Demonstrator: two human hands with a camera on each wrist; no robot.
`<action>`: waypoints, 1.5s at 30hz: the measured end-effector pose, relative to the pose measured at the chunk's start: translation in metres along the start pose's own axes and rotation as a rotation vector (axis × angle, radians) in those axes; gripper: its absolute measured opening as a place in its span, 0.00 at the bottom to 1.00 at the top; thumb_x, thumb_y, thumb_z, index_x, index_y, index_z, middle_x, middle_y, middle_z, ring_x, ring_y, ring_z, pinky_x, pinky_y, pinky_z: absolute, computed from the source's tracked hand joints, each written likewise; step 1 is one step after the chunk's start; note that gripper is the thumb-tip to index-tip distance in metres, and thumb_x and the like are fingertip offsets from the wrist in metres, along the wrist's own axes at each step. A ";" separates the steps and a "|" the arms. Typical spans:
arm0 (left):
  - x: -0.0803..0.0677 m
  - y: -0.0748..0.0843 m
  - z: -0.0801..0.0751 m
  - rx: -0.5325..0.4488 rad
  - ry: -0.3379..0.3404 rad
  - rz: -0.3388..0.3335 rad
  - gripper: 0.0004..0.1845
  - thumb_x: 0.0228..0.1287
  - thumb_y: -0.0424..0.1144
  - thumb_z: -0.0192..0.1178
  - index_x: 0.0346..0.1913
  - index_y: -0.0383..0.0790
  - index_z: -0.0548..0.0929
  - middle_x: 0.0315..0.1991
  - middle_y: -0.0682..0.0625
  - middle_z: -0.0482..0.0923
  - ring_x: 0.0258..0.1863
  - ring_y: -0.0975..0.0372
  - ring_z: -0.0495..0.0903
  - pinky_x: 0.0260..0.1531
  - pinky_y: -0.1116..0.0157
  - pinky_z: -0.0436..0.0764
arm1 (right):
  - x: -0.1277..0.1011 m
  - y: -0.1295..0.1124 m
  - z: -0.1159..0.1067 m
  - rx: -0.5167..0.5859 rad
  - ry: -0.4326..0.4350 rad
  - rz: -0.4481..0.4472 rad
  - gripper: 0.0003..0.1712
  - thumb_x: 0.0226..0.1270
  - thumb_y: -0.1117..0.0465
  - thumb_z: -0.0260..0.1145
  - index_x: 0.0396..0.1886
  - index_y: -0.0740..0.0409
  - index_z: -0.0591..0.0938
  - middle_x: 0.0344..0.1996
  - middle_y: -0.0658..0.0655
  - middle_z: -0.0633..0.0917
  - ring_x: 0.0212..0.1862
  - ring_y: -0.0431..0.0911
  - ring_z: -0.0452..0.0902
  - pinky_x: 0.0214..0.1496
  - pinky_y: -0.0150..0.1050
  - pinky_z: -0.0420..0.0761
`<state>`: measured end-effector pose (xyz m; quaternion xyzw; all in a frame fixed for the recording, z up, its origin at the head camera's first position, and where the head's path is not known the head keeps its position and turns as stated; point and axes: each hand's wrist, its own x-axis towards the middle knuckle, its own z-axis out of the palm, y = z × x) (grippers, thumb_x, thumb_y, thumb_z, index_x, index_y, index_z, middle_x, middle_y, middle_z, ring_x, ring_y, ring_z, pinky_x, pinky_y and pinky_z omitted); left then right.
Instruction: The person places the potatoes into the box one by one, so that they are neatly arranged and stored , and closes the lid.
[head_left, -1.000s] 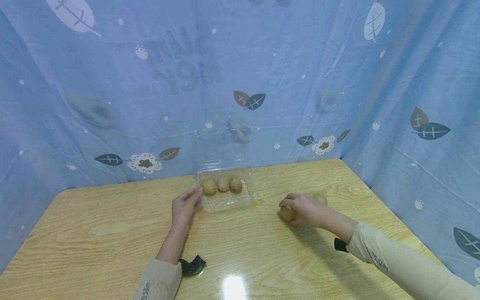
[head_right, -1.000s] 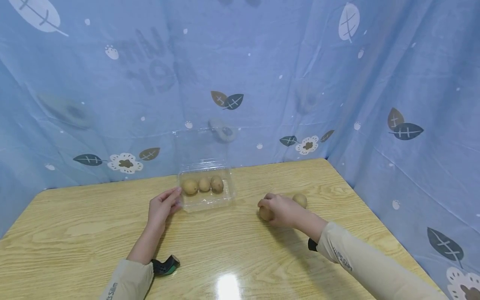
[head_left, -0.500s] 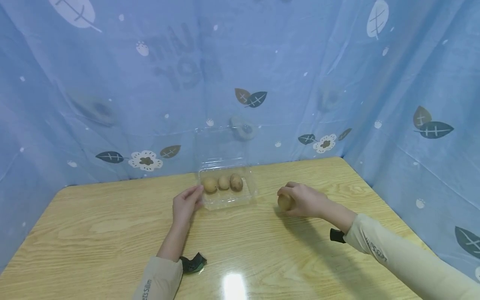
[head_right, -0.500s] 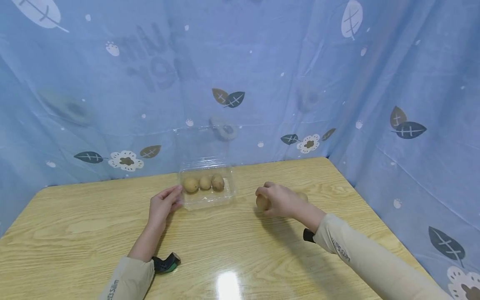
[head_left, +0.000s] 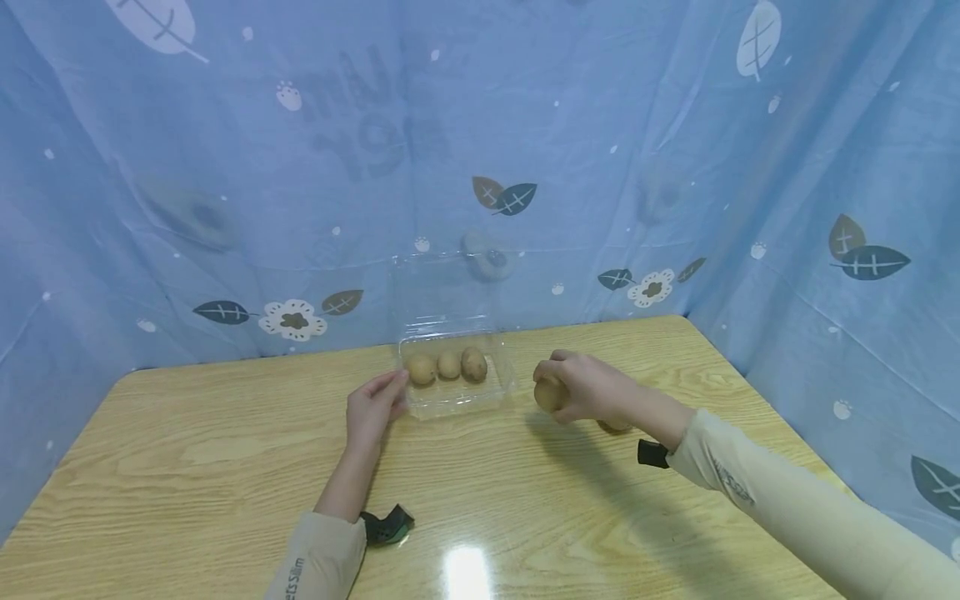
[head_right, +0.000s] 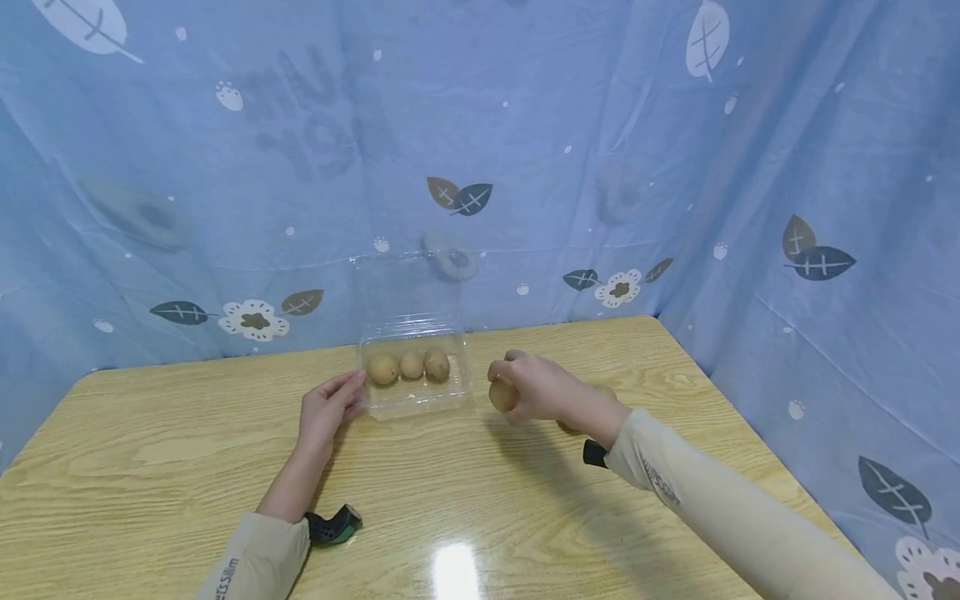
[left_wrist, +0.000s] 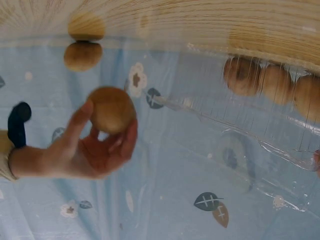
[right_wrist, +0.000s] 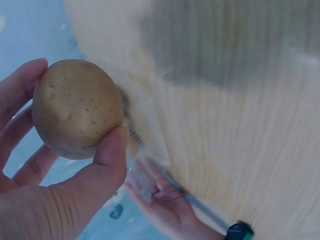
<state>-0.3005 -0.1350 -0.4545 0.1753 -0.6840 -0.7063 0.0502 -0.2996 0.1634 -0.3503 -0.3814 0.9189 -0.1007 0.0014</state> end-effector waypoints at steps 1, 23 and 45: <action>0.000 0.000 0.000 0.002 0.000 -0.001 0.24 0.56 0.51 0.61 0.51 0.39 0.78 0.48 0.45 0.76 0.36 0.67 0.78 0.35 0.74 0.83 | 0.004 -0.002 -0.003 -0.001 0.002 -0.010 0.25 0.35 0.63 0.75 0.40 0.55 0.79 0.33 0.52 0.78 0.34 0.43 0.74 0.32 0.30 0.78; -0.001 0.002 0.000 -0.044 -0.014 0.000 0.22 0.57 0.47 0.61 0.50 0.37 0.78 0.46 0.45 0.76 0.42 0.59 0.78 0.34 0.74 0.83 | 0.095 -0.040 -0.028 -0.003 -0.030 -0.113 0.25 0.42 0.59 0.74 0.44 0.56 0.79 0.36 0.55 0.78 0.34 0.45 0.75 0.30 0.30 0.79; 0.002 0.000 0.000 -0.056 0.002 0.004 0.22 0.57 0.48 0.62 0.50 0.38 0.79 0.48 0.42 0.78 0.44 0.56 0.79 0.36 0.71 0.84 | 0.144 -0.067 0.038 0.114 -0.125 -0.120 0.22 0.47 0.63 0.72 0.45 0.62 0.79 0.42 0.56 0.83 0.43 0.44 0.77 0.46 0.31 0.78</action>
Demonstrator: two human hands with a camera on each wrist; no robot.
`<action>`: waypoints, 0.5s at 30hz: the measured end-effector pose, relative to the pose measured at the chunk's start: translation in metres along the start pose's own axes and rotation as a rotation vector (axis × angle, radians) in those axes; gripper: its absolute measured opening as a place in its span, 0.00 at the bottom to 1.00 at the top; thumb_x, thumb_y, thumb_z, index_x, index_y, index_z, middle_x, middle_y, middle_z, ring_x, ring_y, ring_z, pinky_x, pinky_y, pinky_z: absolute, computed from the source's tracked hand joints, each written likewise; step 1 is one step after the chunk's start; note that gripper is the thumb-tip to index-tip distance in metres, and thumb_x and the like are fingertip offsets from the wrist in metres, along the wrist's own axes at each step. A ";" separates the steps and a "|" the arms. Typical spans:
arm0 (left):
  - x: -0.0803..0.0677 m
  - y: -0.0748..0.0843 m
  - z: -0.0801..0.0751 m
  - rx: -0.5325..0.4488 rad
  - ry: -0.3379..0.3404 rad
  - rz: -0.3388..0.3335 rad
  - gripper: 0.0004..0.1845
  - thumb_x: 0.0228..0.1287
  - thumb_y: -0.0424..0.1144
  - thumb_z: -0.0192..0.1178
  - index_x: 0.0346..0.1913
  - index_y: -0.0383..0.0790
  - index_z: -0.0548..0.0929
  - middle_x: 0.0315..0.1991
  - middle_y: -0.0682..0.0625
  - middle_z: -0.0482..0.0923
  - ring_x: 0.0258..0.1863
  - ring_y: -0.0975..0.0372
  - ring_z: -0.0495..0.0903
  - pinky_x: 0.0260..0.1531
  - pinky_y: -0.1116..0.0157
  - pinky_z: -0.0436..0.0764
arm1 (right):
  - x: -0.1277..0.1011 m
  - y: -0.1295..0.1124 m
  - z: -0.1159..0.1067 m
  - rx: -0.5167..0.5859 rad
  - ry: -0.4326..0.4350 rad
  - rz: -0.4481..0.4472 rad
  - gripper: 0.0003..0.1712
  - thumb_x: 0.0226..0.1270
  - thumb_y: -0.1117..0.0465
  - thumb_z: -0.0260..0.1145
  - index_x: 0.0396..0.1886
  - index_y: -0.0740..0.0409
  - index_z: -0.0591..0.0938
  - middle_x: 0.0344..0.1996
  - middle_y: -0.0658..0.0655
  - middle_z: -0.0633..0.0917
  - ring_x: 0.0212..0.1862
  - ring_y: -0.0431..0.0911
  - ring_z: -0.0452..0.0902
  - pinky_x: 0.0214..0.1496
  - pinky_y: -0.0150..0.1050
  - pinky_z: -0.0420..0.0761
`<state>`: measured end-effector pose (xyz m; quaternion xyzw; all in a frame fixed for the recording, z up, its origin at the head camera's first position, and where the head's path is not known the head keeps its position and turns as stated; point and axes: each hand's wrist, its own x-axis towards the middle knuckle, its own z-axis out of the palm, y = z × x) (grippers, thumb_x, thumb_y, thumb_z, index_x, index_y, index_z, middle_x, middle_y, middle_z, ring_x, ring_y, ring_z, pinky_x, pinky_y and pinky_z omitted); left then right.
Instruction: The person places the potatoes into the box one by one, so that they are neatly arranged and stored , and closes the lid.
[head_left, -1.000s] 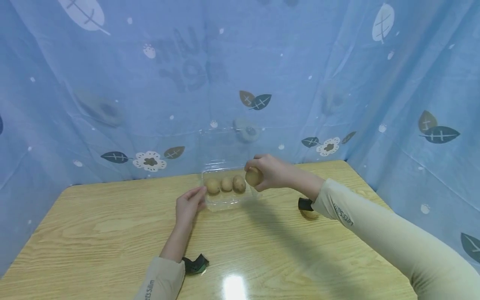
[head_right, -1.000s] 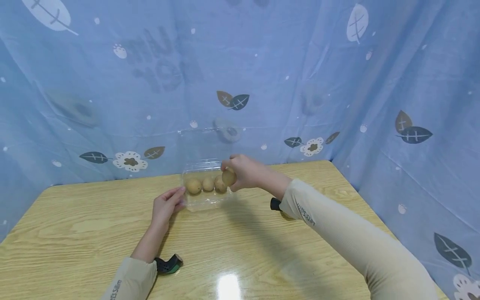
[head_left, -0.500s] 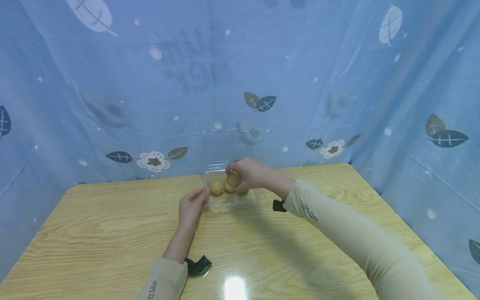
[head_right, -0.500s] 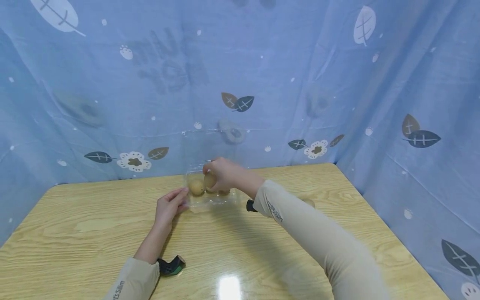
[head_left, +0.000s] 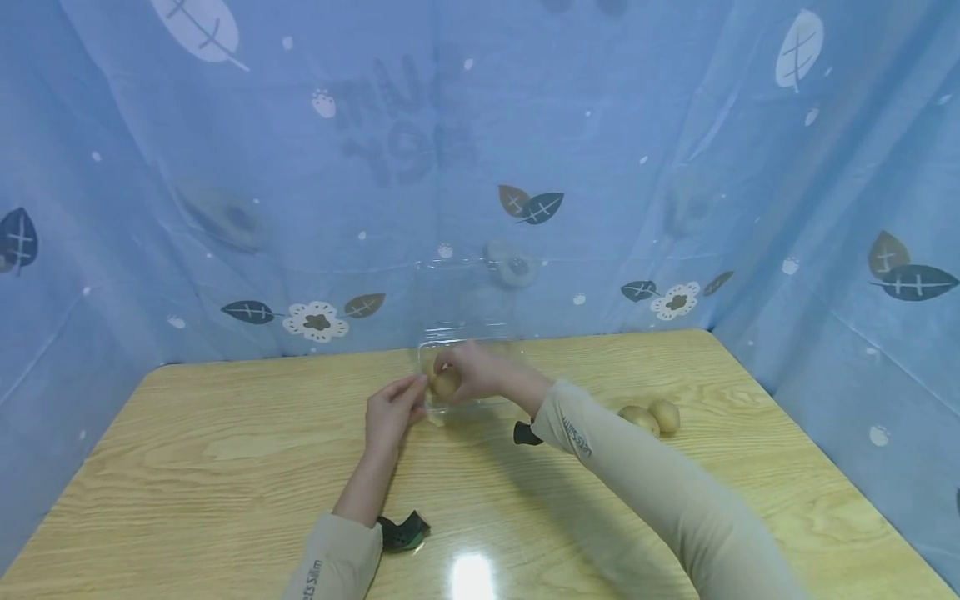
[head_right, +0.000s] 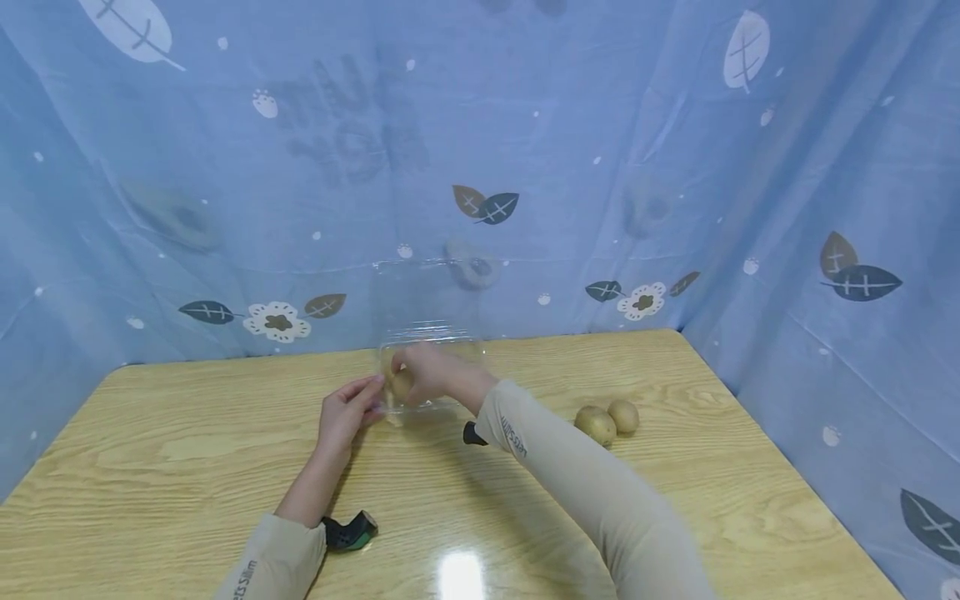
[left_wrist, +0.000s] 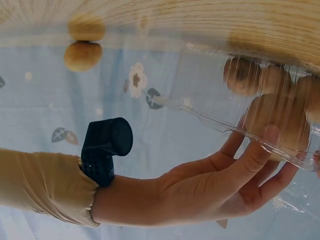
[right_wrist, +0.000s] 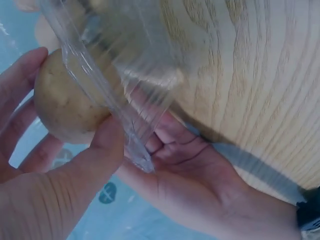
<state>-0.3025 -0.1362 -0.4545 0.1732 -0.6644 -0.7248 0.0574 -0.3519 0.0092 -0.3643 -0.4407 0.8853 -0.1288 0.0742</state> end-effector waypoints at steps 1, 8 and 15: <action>0.000 0.000 0.000 0.000 0.000 0.001 0.22 0.56 0.48 0.62 0.50 0.37 0.79 0.48 0.41 0.78 0.44 0.56 0.79 0.36 0.71 0.84 | 0.001 0.000 0.001 0.001 -0.004 0.002 0.23 0.47 0.63 0.71 0.45 0.62 0.79 0.43 0.56 0.83 0.44 0.44 0.77 0.47 0.32 0.78; -0.001 0.000 0.000 0.021 0.005 0.014 0.22 0.57 0.49 0.62 0.49 0.38 0.79 0.48 0.42 0.78 0.39 0.62 0.80 0.34 0.73 0.83 | 0.007 0.001 0.004 0.047 -0.055 0.059 0.25 0.46 0.64 0.72 0.48 0.60 0.79 0.45 0.55 0.82 0.45 0.45 0.76 0.46 0.32 0.78; -0.001 0.001 -0.001 0.044 0.007 0.013 0.23 0.56 0.51 0.62 0.50 0.39 0.79 0.49 0.42 0.78 0.38 0.64 0.80 0.34 0.73 0.83 | 0.011 0.003 0.007 0.050 -0.058 0.045 0.25 0.43 0.65 0.73 0.46 0.56 0.80 0.42 0.53 0.83 0.43 0.45 0.77 0.40 0.30 0.78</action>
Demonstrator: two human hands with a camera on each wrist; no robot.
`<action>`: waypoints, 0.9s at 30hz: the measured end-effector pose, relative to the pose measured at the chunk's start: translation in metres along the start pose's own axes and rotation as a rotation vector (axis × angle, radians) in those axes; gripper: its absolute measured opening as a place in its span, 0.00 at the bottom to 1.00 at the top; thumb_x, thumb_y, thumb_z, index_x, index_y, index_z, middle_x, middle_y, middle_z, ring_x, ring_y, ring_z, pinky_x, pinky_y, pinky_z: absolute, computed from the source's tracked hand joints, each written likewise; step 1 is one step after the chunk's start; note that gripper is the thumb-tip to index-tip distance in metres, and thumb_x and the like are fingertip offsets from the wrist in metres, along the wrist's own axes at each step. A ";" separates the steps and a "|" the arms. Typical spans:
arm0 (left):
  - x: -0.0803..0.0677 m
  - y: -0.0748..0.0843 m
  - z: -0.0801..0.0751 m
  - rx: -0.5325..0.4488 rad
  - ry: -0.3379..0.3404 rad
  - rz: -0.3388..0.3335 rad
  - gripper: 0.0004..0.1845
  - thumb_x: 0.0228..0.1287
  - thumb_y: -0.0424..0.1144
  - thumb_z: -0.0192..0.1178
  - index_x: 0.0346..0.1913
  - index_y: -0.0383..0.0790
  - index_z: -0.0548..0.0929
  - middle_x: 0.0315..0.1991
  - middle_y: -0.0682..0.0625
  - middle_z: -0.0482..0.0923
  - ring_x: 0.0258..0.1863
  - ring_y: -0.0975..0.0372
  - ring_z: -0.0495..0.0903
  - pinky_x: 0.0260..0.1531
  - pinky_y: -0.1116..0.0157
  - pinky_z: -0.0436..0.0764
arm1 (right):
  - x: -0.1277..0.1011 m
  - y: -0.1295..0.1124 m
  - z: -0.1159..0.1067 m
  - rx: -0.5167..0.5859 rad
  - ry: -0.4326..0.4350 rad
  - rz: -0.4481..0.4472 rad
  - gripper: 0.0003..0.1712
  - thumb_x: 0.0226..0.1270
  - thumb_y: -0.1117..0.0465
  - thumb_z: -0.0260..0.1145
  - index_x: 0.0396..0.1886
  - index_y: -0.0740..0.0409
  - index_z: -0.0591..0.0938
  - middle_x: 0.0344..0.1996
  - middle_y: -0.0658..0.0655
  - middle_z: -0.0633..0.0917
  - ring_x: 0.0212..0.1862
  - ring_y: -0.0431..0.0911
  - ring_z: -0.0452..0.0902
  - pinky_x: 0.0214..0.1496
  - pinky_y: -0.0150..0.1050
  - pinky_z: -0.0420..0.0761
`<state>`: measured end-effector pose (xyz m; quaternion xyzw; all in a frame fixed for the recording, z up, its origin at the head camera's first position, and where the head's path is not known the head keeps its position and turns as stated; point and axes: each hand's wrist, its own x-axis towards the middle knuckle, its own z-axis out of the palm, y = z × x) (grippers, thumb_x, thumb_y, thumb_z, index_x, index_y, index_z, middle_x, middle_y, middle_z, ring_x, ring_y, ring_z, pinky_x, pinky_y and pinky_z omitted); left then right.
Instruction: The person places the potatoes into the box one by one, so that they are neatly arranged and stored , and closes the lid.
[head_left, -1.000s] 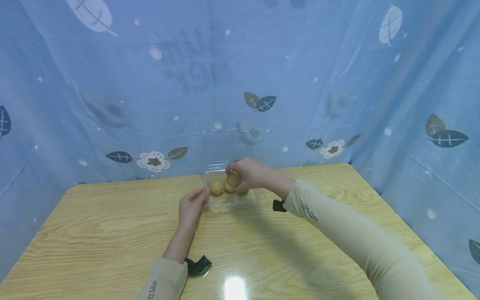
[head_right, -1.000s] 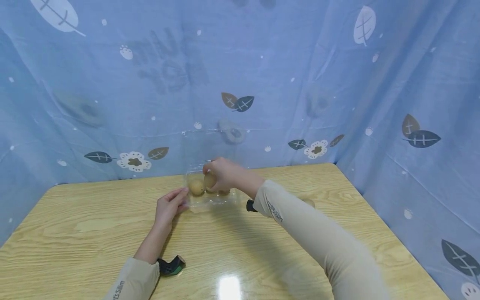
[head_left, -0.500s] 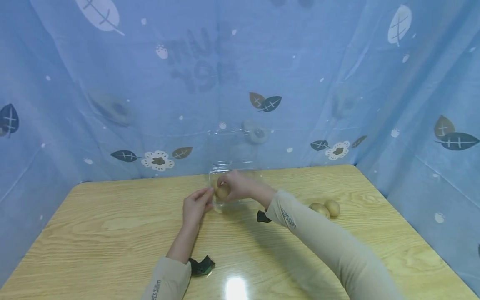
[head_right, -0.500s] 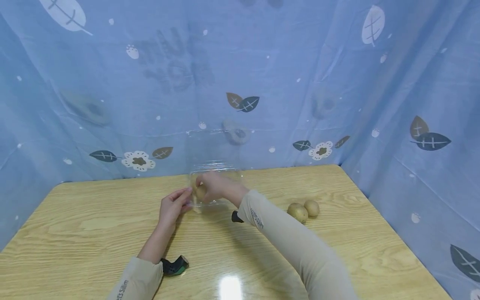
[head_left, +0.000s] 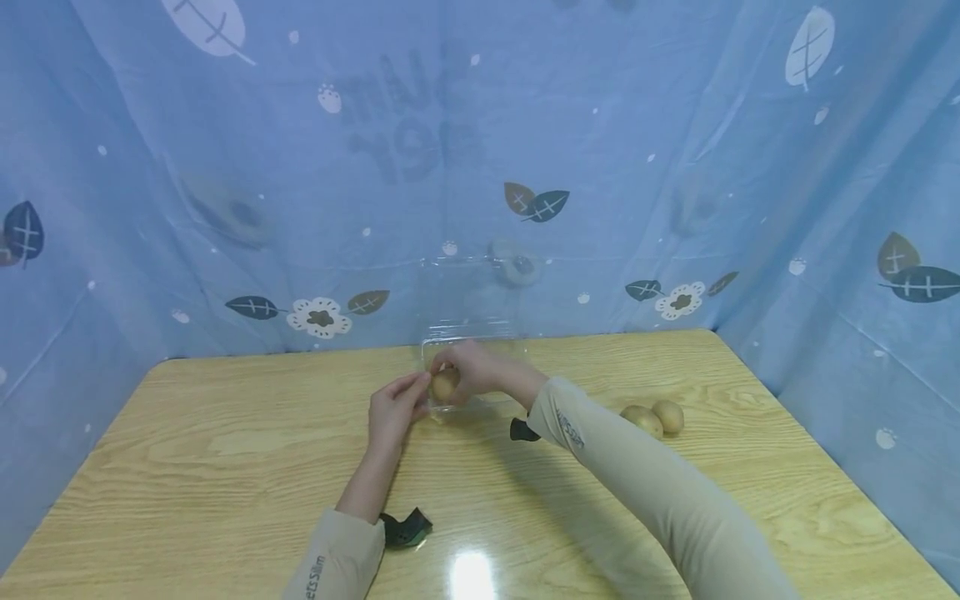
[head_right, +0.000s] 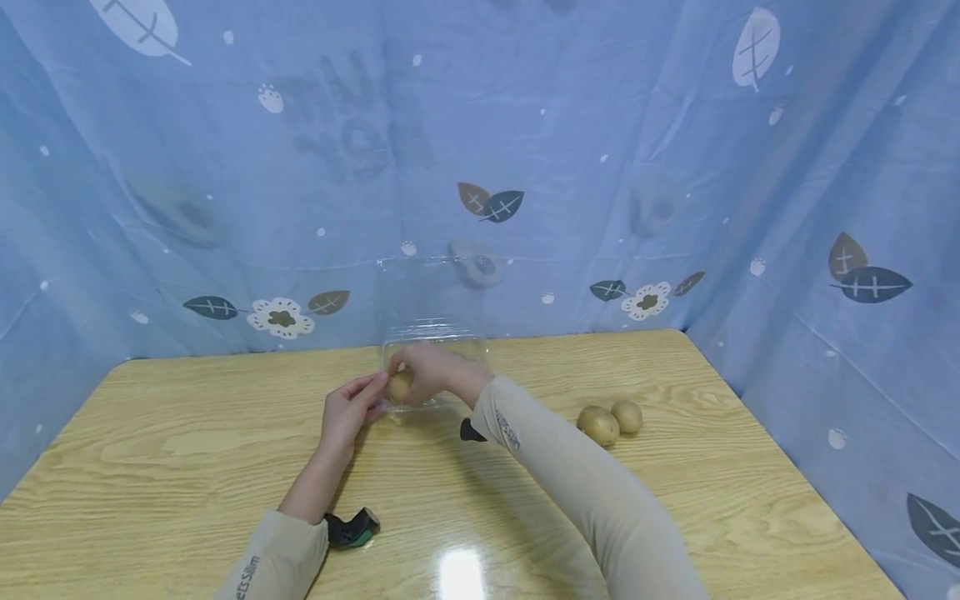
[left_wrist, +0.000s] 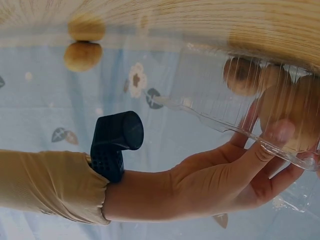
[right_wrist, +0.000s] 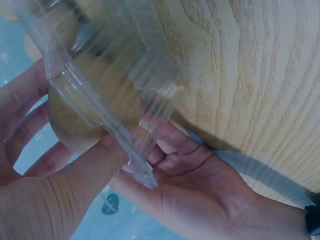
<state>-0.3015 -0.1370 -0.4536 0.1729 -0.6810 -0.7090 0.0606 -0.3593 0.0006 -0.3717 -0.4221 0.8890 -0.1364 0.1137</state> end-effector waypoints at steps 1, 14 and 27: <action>0.000 0.000 0.000 0.001 0.000 -0.001 0.23 0.55 0.51 0.62 0.50 0.39 0.79 0.49 0.42 0.78 0.38 0.64 0.80 0.34 0.73 0.83 | 0.000 0.000 0.000 0.000 -0.003 0.001 0.25 0.43 0.64 0.74 0.46 0.56 0.80 0.42 0.53 0.83 0.43 0.45 0.77 0.40 0.30 0.78; -0.001 0.001 0.000 -0.004 -0.011 -0.015 0.24 0.54 0.52 0.62 0.50 0.40 0.79 0.50 0.44 0.77 0.37 0.65 0.79 0.34 0.74 0.83 | 0.004 -0.001 0.003 -0.009 -0.050 -0.016 0.25 0.45 0.65 0.73 0.47 0.56 0.80 0.41 0.51 0.83 0.41 0.41 0.75 0.43 0.29 0.76; 0.000 0.000 0.000 -0.031 -0.017 -0.007 0.24 0.55 0.50 0.62 0.51 0.38 0.78 0.50 0.42 0.77 0.36 0.66 0.79 0.34 0.73 0.83 | -0.005 0.010 0.007 0.199 0.020 -0.034 0.26 0.45 0.71 0.70 0.49 0.60 0.79 0.47 0.56 0.82 0.46 0.46 0.77 0.50 0.35 0.78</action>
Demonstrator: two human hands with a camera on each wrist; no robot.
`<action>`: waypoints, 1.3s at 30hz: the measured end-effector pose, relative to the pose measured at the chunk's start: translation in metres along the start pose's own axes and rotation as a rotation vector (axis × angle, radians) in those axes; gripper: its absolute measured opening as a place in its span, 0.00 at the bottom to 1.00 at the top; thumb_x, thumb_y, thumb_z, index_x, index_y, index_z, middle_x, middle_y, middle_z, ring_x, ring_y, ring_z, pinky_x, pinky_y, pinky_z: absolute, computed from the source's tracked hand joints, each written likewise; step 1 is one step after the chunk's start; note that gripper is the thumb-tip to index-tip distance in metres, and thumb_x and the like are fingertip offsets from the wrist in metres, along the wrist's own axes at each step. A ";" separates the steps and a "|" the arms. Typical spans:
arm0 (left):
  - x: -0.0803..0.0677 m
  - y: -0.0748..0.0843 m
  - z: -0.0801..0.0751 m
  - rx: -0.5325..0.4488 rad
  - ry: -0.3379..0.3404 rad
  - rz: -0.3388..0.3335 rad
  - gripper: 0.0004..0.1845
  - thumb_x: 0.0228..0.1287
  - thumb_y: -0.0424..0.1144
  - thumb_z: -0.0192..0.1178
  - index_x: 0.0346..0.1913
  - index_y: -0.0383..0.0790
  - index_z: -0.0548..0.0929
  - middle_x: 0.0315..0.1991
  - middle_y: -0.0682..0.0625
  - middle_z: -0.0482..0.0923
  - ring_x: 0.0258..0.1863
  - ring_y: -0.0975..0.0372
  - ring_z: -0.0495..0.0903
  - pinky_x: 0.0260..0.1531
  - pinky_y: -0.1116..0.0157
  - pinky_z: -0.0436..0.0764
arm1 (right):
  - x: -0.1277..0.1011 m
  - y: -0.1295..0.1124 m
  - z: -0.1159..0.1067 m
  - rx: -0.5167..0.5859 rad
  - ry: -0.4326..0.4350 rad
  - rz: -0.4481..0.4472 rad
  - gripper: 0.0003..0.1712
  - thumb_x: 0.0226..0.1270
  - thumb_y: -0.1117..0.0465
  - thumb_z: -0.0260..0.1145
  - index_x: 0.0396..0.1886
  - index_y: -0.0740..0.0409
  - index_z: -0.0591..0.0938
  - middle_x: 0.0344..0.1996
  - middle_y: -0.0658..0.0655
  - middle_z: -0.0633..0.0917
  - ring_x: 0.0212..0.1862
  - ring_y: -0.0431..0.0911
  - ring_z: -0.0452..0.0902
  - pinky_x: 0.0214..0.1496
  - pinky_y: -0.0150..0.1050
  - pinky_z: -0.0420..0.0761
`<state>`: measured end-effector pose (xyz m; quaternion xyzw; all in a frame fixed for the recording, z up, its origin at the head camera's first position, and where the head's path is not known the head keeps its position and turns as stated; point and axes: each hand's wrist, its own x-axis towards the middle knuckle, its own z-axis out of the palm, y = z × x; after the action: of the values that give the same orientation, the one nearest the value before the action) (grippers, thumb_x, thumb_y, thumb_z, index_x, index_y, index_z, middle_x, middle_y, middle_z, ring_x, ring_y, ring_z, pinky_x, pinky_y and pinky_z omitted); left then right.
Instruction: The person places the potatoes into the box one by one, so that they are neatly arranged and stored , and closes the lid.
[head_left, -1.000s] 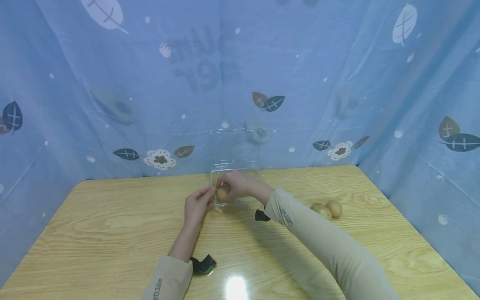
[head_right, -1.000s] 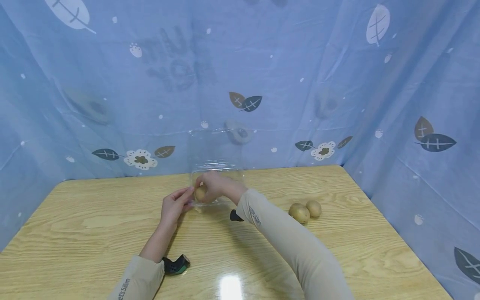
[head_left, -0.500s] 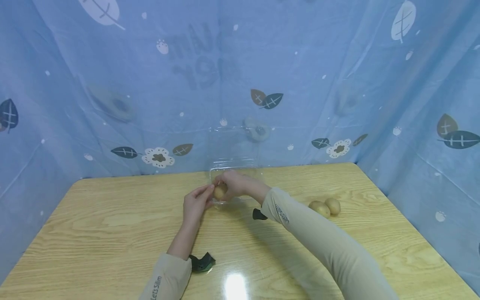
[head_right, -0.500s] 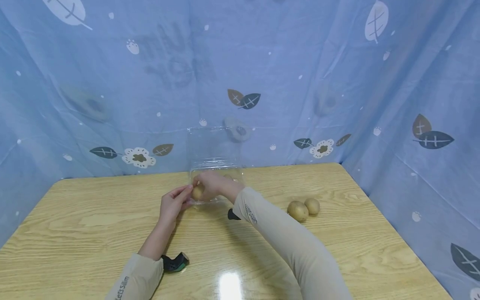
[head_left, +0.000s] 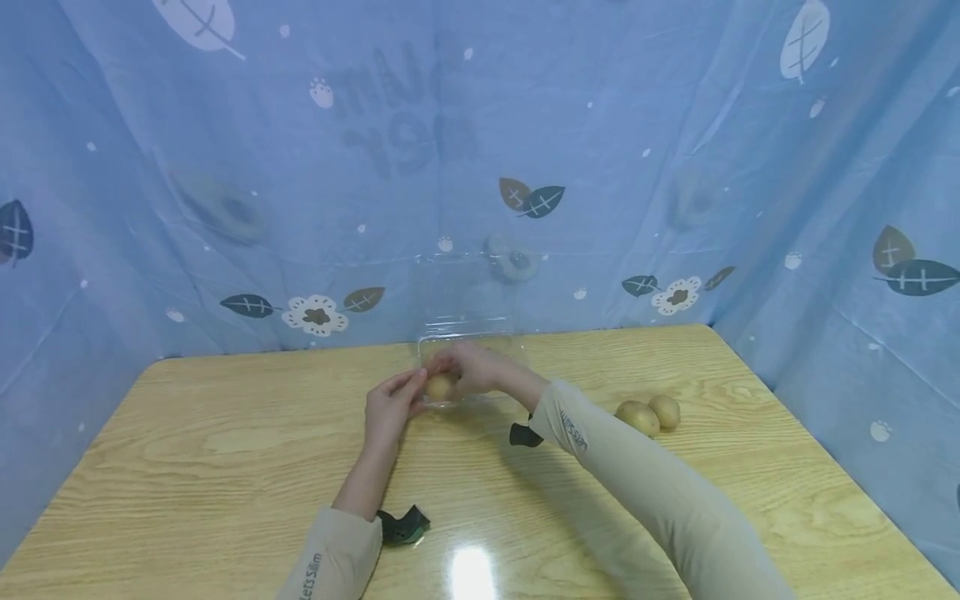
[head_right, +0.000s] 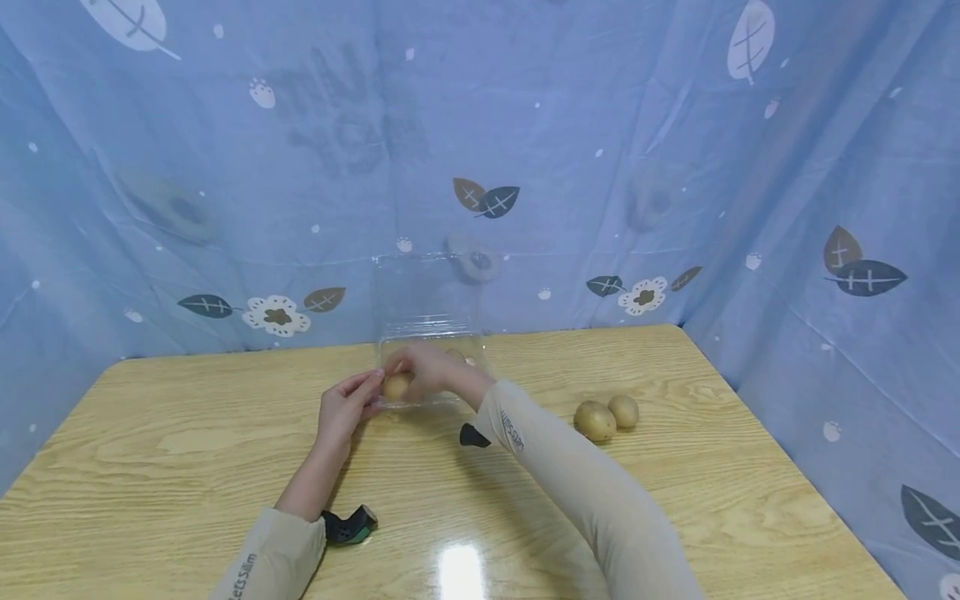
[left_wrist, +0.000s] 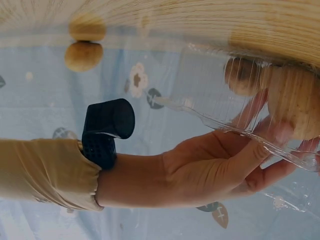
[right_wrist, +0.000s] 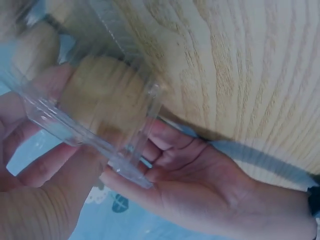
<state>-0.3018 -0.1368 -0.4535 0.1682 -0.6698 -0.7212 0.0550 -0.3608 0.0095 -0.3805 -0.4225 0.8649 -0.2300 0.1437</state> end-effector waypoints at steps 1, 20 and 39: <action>0.000 0.000 0.001 -0.005 -0.002 0.000 0.23 0.55 0.49 0.62 0.51 0.38 0.78 0.50 0.42 0.77 0.36 0.66 0.79 0.34 0.73 0.83 | -0.002 0.001 0.000 0.034 0.015 0.022 0.26 0.46 0.71 0.70 0.49 0.60 0.78 0.47 0.58 0.82 0.47 0.48 0.77 0.51 0.37 0.79; -0.001 -0.001 0.006 -0.021 0.001 -0.009 0.23 0.54 0.48 0.63 0.50 0.37 0.78 0.48 0.42 0.78 0.33 0.68 0.79 0.33 0.73 0.83 | -0.052 0.019 -0.029 -0.048 0.164 0.013 0.20 0.62 0.56 0.61 0.48 0.65 0.78 0.45 0.61 0.82 0.46 0.53 0.78 0.49 0.46 0.80; -0.002 0.000 0.001 -0.015 -0.011 -0.008 0.23 0.56 0.48 0.62 0.51 0.37 0.77 0.49 0.42 0.76 0.35 0.67 0.78 0.36 0.73 0.83 | -0.154 0.055 -0.054 -0.173 0.193 0.150 0.19 0.62 0.52 0.61 0.48 0.58 0.79 0.47 0.58 0.79 0.47 0.53 0.75 0.43 0.43 0.81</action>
<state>-0.2999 -0.1356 -0.4535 0.1665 -0.6639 -0.7274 0.0497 -0.3288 0.1770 -0.3547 -0.3432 0.9204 -0.1828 0.0399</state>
